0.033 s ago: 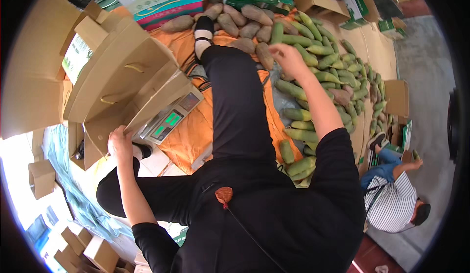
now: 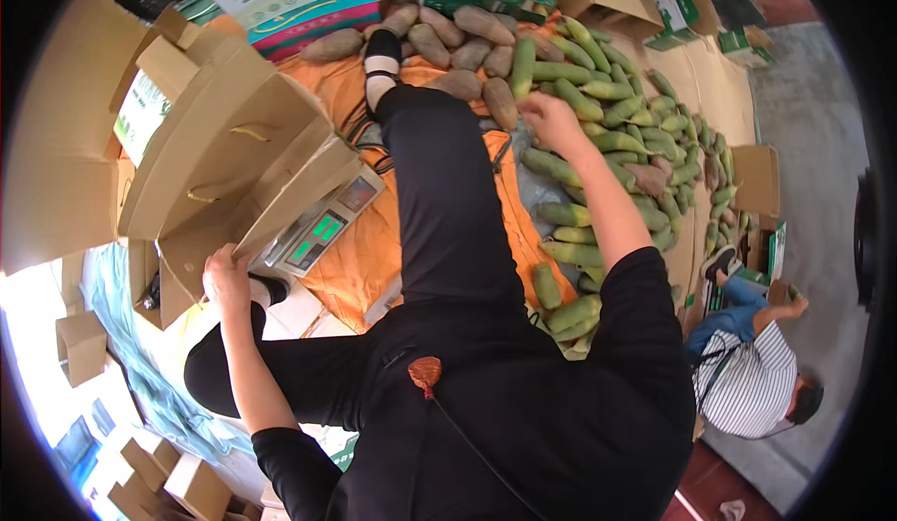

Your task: Packing ears of corn from a pile into cardboard boxes on a digital scale.

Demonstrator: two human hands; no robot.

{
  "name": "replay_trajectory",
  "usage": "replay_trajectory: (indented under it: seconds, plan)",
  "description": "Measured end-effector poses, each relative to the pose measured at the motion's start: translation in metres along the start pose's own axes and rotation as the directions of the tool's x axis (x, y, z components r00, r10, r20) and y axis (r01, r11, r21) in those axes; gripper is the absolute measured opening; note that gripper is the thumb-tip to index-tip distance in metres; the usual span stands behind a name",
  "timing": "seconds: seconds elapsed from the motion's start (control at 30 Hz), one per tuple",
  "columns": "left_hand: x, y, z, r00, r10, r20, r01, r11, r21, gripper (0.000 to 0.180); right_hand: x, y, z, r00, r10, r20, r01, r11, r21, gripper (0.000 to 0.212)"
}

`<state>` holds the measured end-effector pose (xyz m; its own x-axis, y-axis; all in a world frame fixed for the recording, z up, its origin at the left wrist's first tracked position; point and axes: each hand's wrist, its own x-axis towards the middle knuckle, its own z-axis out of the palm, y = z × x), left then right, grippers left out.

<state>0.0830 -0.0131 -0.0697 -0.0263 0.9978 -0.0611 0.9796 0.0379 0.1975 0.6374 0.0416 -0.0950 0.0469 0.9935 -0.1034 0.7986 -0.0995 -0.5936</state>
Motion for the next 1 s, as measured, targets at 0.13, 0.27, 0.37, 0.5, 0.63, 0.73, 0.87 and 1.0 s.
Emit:
replay_trajectory:
  seconds: [0.13,0.27,0.37,0.5,0.63,0.73,0.87,1.0]
  plan:
    - [-0.004,-0.004,0.001,1.000,-0.015,0.023,0.016,1.000,-0.011,0.018,-0.079,0.108,0.055,0.987,0.147,0.063,-0.137,0.980,-0.146,0.018]
    - [0.002,0.018,-0.001,0.990,-0.071,0.119,0.073,0.997,-0.010,0.017,-0.179,0.182,0.110,0.868,0.459,0.192,-0.410,0.878,-0.245,0.017]
    - [-0.008,0.014,-0.012,0.994,-0.084,0.072,0.085,0.996,-0.010,0.017,-0.214,0.160,0.133,0.812,0.509,0.286,-0.466,0.860,-0.208,0.017]
    - [0.007,0.035,0.005,0.993,-0.015,0.117,0.024,0.997,-0.078,0.016,-0.275,0.235,0.136,0.810,0.500,0.305,-0.467,0.866,-0.180,0.011]
    - [-0.007,0.020,-0.012,0.990,-0.096,0.100,0.101,0.994,-0.041,0.016,-0.224,0.196,0.115,0.248,0.926,0.284,-0.826,0.049,0.562,0.013]
    - [-0.001,0.024,-0.006,0.989,-0.091,0.116,0.089,0.996,0.018,0.016,-0.220,0.219,0.098,0.189,0.960,0.209,-0.587,-0.060,0.808,0.027]
    - [-0.002,0.030,-0.005,0.990,-0.102,0.093,0.104,0.995,-0.014,0.017,-0.203,0.231,0.088,0.199,0.974,0.112,-0.378,-0.030,0.926,0.039]
    - [-0.007,0.026,-0.011,0.987,-0.136,0.084,0.141,0.989,-0.051,0.017,-0.193,0.252,0.092,0.210,0.959,0.188,-0.188,-0.149,0.971,0.049]
